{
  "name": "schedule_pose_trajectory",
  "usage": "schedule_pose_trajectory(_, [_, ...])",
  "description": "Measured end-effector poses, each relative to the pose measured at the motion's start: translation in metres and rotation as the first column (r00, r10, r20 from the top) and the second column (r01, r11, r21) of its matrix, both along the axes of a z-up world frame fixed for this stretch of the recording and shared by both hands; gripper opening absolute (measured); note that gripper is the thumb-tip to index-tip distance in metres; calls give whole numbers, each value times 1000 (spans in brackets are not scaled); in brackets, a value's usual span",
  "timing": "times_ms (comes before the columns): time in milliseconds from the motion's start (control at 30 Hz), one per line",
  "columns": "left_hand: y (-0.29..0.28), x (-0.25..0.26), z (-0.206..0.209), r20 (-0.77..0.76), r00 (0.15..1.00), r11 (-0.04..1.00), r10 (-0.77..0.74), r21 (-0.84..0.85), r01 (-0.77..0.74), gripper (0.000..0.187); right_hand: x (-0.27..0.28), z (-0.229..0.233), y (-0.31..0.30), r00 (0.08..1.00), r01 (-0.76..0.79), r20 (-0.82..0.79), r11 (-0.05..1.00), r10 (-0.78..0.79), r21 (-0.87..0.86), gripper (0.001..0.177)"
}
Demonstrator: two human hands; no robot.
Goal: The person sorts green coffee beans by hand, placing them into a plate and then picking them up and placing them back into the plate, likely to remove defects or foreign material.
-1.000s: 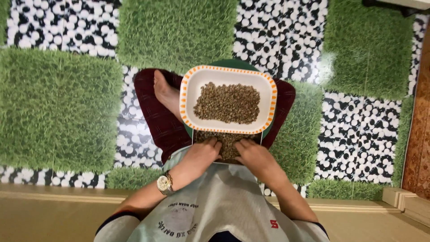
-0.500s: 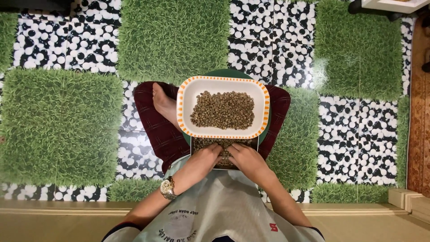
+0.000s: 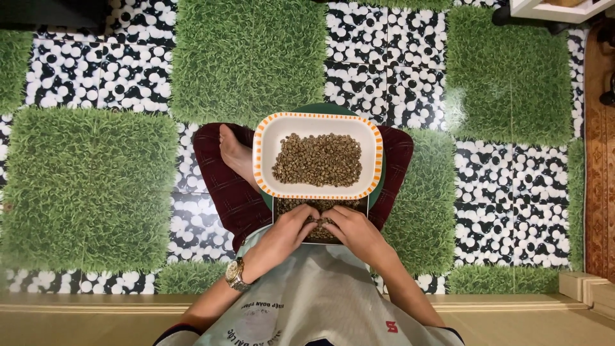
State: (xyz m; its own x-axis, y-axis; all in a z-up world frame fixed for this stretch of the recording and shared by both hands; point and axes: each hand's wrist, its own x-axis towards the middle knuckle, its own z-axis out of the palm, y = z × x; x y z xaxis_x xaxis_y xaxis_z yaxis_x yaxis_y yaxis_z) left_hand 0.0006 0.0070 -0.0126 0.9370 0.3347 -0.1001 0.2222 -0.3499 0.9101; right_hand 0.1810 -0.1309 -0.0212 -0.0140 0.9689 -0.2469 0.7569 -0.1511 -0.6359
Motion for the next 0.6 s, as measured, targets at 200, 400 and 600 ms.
schedule_pose_trajectory(200, [0,2,-8,12,999,990,47,-132,-45,15,-1,7,5,994,51,-93,999,-50,5,23])
schedule_pose_trajectory(400, [-4,-2,-35,7,991,941,137,-314,-128,21,-1,14,8,995,48,-83,999,-48,0,20])
schedule_pose_trajectory(600, [-13,-7,-67,58,975,740,216,-661,-124,28,9,20,14,999,-24,-21,996,26,86,18])
